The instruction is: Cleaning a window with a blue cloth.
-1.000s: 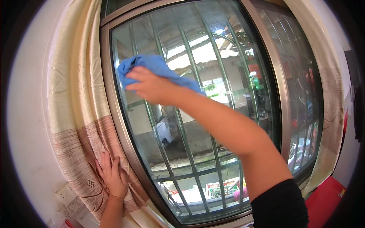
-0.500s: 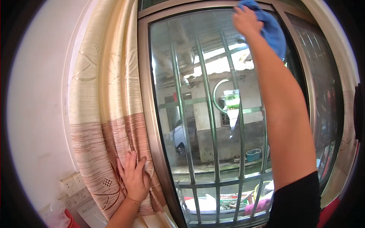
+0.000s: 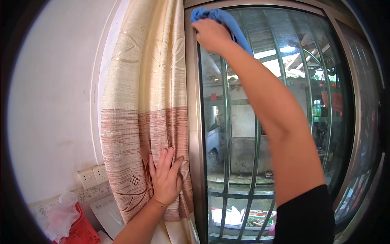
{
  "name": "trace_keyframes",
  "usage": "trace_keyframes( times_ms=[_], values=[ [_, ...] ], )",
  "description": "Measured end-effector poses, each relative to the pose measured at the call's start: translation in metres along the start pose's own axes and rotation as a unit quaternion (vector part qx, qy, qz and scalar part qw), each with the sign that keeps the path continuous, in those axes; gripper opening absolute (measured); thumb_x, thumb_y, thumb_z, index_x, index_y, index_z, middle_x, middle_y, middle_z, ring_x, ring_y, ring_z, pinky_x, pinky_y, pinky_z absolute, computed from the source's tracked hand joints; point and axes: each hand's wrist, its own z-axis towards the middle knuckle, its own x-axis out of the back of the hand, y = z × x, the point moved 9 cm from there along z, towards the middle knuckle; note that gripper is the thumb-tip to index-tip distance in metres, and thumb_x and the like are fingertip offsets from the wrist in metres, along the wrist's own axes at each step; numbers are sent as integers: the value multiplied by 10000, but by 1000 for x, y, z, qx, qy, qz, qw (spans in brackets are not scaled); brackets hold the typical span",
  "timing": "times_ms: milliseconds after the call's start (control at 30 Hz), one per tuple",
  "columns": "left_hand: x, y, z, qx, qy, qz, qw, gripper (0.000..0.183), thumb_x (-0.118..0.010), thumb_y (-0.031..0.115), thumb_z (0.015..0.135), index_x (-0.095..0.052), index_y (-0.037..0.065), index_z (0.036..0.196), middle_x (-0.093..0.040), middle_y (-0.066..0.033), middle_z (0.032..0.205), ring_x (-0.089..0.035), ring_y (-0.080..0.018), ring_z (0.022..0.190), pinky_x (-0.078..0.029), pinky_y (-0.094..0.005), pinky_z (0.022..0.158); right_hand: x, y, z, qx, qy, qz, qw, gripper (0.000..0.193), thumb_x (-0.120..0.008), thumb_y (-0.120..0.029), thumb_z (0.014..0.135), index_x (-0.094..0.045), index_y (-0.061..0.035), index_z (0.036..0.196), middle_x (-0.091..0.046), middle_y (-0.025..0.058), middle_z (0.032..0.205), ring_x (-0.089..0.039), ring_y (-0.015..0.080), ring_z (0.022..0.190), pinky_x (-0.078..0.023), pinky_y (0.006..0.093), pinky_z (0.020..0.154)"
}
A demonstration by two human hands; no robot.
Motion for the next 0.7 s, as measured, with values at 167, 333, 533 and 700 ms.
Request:
trace_keyframes(
  times_ms=[167,333,533,700],
  values=[
    [4,-9,-5,27,5,12,1000,435,-546,-17,736,-610,73,1156,-449,-144,1396,-386,-321,1334,-170,-592,1116,-3,-78,-154,211,-142,112,960,341,-503,-43,783,-609,-9,1106,-586,185,1165,-549,312,1090,-451,408,947],
    [-3,-6,-2,28,1,7,1000,419,-543,-21,736,-612,67,1140,-449,-155,1394,-386,-334,1331,-168,-592,1117,34,-108,-257,156,-302,263,903,182,-484,-125,865,-616,-61,972,-619,157,964,-599,286,955,-470,412,834],
    [3,-7,-8,19,-5,15,1000,398,-517,-52,763,-576,37,1146,-425,-195,1404,-334,-370,1362,-141,-581,1130,102,107,-130,-137,-32,307,941,352,-512,-40,855,-587,-38,1198,-561,104,1198,-493,265,1169,-416,368,985],
    [-1,-2,-1,7,7,-10,1000,423,-505,-60,748,-570,34,1155,-420,-197,1407,-338,-370,1358,-139,-587,1130,207,263,-104,-162,127,-307,929,446,-436,-281,888,-534,-207,1316,-431,98,1436,-412,263,1307,-379,451,1021]
  ],
)
